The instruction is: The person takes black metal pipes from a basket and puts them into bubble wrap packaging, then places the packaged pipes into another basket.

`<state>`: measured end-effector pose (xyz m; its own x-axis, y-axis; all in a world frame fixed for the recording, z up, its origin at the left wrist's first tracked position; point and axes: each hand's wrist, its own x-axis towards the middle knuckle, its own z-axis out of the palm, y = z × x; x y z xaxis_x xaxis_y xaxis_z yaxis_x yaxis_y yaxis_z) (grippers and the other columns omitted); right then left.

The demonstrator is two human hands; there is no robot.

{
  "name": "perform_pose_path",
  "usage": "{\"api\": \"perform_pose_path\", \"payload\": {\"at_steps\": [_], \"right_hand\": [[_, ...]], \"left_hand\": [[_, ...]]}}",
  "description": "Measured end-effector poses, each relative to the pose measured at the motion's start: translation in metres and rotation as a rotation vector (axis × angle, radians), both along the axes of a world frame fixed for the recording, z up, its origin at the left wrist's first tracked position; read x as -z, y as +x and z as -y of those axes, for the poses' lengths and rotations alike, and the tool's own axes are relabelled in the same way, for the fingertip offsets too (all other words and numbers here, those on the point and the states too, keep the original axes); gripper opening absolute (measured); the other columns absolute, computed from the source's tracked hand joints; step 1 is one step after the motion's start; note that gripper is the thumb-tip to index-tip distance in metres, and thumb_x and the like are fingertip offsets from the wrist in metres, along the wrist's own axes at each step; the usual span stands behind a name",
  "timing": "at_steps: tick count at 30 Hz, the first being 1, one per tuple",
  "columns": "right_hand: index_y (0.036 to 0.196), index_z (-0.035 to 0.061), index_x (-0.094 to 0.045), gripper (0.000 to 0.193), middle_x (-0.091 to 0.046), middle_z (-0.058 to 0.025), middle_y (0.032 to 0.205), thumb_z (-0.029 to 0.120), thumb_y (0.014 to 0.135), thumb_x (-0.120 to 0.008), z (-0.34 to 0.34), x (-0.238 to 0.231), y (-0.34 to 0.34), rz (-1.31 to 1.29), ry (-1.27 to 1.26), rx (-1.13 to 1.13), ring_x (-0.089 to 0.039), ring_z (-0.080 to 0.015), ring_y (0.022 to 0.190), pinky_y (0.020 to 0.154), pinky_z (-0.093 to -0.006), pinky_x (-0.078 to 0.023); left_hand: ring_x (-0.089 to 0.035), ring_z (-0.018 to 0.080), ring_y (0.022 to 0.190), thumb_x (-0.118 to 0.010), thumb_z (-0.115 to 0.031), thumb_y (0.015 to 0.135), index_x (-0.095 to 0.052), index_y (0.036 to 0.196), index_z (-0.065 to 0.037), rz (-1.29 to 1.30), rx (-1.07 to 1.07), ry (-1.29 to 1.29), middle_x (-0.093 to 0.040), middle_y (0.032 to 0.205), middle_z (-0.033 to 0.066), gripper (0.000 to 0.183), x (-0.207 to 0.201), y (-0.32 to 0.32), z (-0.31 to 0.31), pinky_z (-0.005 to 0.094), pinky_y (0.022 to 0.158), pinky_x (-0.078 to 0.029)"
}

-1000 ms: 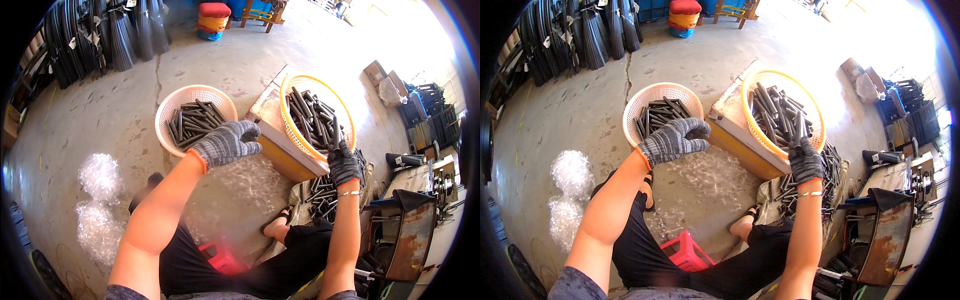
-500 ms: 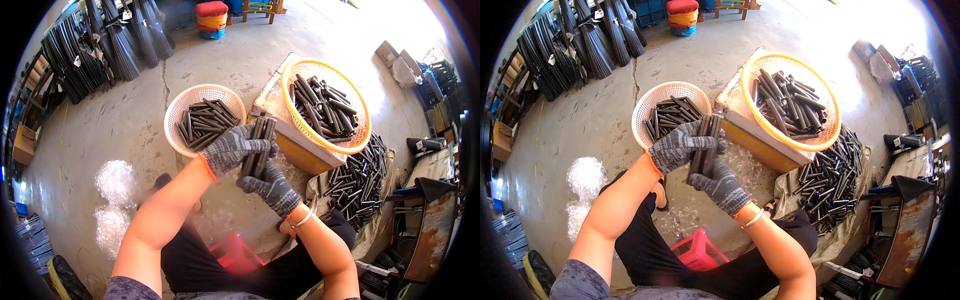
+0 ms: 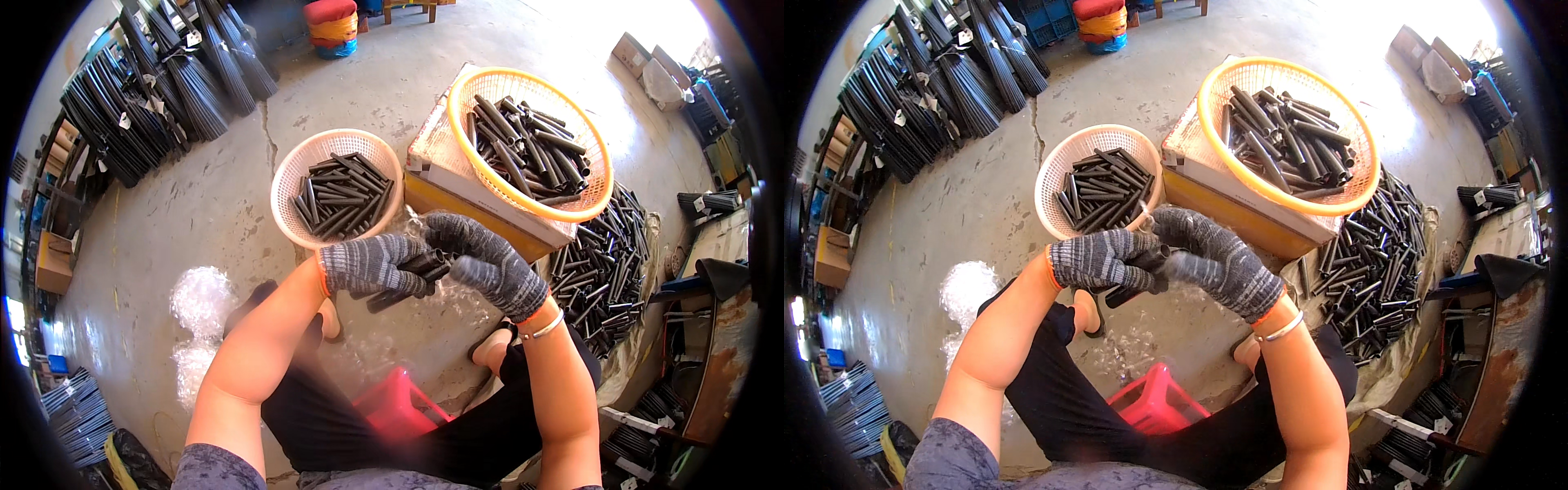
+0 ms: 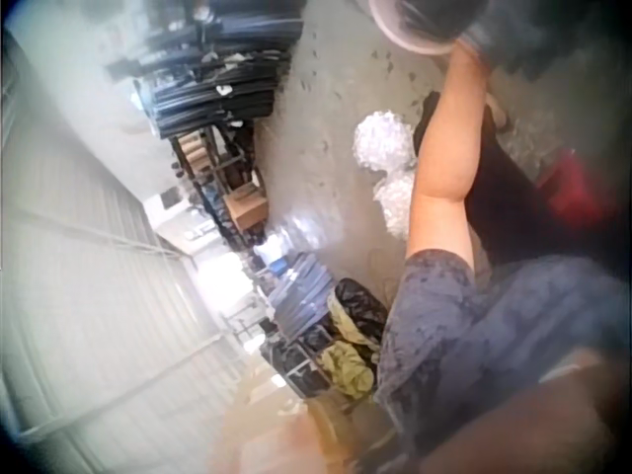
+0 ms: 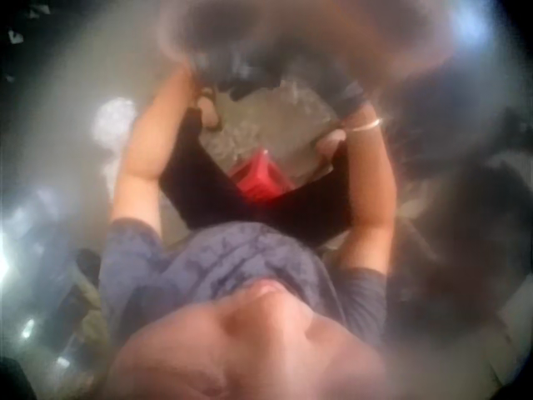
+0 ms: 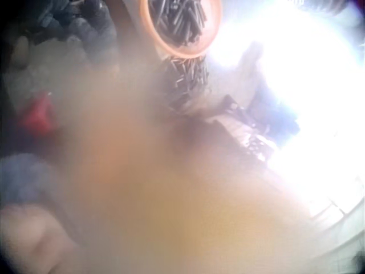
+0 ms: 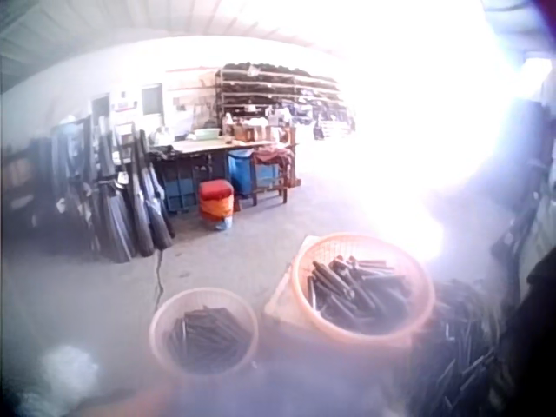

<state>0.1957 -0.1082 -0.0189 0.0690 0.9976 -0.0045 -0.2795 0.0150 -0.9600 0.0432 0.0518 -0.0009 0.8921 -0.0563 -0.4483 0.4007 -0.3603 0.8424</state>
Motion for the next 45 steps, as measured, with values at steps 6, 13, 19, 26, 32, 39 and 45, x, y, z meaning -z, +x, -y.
{"api": "perform_pose_path", "payload": {"at_steps": [6,13,19,26,32,39,45], "right_hand": [[0.128,-0.0001,-0.048,0.048,-0.058,-0.0064,0.117,0.026,0.090,-0.061,0.001,-0.006,0.003,0.092,-0.070,0.099,-0.054,-0.0135,0.106,0.094,-0.0300,-0.044],[0.110,-0.0005,-0.061,0.030,-0.065,-0.0068,0.089,-0.006,0.081,-0.062,-0.007,0.002,-0.018,0.316,-0.049,0.157,-0.060,-0.0120,0.076,0.070,-0.0257,-0.051],[0.096,0.0006,-0.067,0.017,-0.067,-0.0049,0.089,-0.005,0.080,-0.064,-0.007,-0.007,-0.016,0.401,0.085,0.324,-0.061,-0.0113,0.077,0.071,-0.0265,-0.051],[0.098,-0.0002,-0.066,0.020,-0.068,-0.0046,0.086,-0.007,0.079,-0.062,-0.004,-0.004,-0.004,0.533,0.113,0.436,-0.062,-0.0125,0.079,0.073,-0.0255,-0.051],[0.099,0.0000,-0.063,0.015,-0.068,-0.0098,0.090,0.005,0.085,-0.062,-0.001,-0.022,0.003,0.010,-0.133,0.488,-0.066,-0.0145,0.074,0.056,-0.0212,-0.051],[0.101,0.0003,-0.063,0.015,-0.065,-0.0067,0.078,0.007,0.088,-0.060,-0.002,-0.018,0.017,-0.205,-0.141,0.596,-0.055,-0.0077,0.054,0.041,-0.0178,-0.041],[0.101,0.0040,-0.062,0.013,-0.058,-0.0026,0.073,0.011,0.090,-0.059,0.007,-0.024,0.043,-0.346,-0.075,0.552,-0.050,-0.0078,0.054,0.046,-0.0187,-0.040]], "left_hand": [[-0.060,0.0136,0.077,-0.063,-0.021,0.085,-0.062,0.108,-0.003,0.020,0.022,-0.003,-0.066,0.087,0.0080,0.029,0.008,0.004,0.000,0.0279,0.069,-0.048],[-0.062,0.0132,0.081,-0.061,-0.017,0.088,-0.058,0.111,-0.001,0.201,-0.031,-0.341,-0.066,0.090,0.0076,0.028,0.014,0.005,0.006,0.0277,0.074,-0.051],[-0.063,0.0164,0.090,-0.063,-0.014,0.087,-0.053,0.117,0.002,0.051,-0.062,-0.477,-0.065,0.095,0.0090,0.035,0.009,0.003,0.001,0.0299,0.082,-0.052],[-0.063,0.0183,0.093,-0.063,-0.015,0.088,-0.050,0.122,0.000,0.009,-0.080,-0.641,-0.063,0.102,0.0106,0.040,0.017,0.000,0.000,0.0325,0.084,-0.052],[-0.063,0.0159,0.085,-0.064,-0.014,0.087,-0.052,0.110,0.001,0.065,-0.097,-0.645,-0.065,0.093,0.0097,0.031,0.019,-0.001,0.003,0.0288,0.077,-0.052],[-0.062,0.0150,0.088,-0.064,-0.013,0.087,-0.052,0.110,0.001,0.016,-0.054,-0.573,-0.065,0.095,0.0094,0.029,0.019,0.003,0.004,0.0289,0.078,-0.052],[-0.062,0.0145,0.088,-0.065,-0.014,0.086,-0.054,0.110,0.001,0.017,-0.067,-0.575,-0.065,0.094,0.0084,0.030,0.012,0.000,0.001,0.0280,0.079,-0.051]]}}
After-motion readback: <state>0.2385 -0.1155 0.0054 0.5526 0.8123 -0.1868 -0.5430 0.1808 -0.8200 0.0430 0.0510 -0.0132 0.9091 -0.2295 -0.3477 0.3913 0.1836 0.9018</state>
